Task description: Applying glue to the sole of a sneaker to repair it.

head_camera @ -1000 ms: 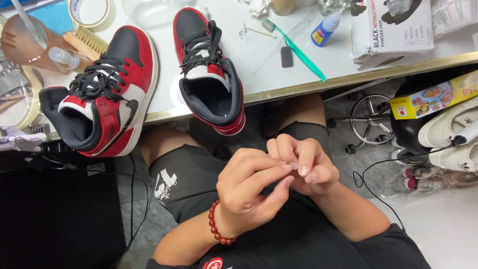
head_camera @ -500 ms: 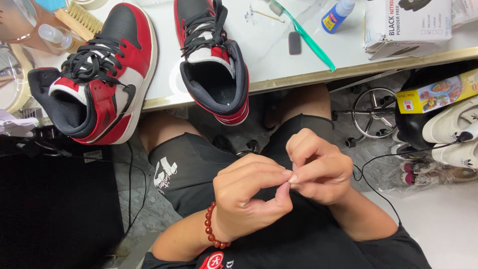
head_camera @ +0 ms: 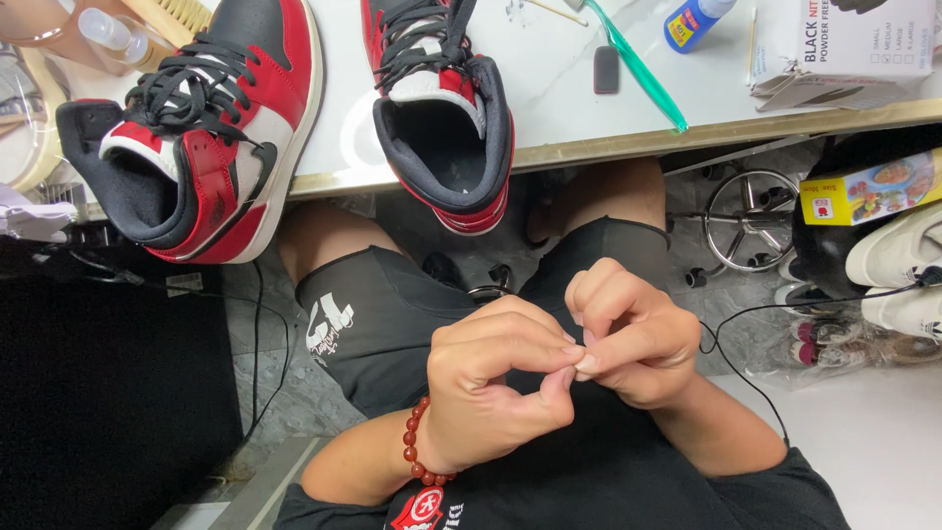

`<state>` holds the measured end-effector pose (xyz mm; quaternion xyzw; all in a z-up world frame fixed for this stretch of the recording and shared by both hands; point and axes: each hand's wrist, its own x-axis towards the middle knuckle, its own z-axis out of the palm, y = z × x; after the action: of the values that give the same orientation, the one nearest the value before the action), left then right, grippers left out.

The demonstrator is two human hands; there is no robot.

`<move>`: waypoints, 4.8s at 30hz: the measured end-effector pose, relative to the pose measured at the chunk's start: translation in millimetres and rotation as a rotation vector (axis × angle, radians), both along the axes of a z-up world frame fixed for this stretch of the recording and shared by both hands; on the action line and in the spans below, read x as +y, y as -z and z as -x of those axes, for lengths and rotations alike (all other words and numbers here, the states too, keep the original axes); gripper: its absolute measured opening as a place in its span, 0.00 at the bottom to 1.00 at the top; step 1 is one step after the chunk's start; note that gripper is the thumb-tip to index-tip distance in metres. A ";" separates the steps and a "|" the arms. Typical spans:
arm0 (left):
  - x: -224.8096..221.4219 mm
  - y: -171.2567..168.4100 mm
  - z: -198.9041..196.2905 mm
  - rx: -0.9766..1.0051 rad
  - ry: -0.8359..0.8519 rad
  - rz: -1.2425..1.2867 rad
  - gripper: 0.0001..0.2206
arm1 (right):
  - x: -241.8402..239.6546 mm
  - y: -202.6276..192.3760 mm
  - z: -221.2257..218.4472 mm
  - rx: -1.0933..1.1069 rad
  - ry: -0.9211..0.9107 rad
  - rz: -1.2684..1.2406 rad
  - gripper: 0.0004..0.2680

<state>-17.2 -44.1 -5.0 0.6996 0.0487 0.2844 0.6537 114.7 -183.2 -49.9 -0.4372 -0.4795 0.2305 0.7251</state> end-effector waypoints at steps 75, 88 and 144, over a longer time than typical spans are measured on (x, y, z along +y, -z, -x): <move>73.3 189.7 53.1 -0.040 -0.308 0.667 0.21 | 84.3 -2.7 -46.5 0.027 0.323 0.346 0.27; 76.4 146.1 47.3 0.336 -0.513 0.566 0.09 | 111.0 7.1 -52.5 0.142 0.333 0.369 0.30; 57.6 87.9 19.8 -0.323 0.167 0.749 0.36 | -84.8 44.0 28.9 0.796 0.092 0.170 0.26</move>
<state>-37.0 13.6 -92.9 0.3613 -0.0113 0.2991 0.8831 85.9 -268.0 -93.9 -0.3933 -0.1209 0.3880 0.8247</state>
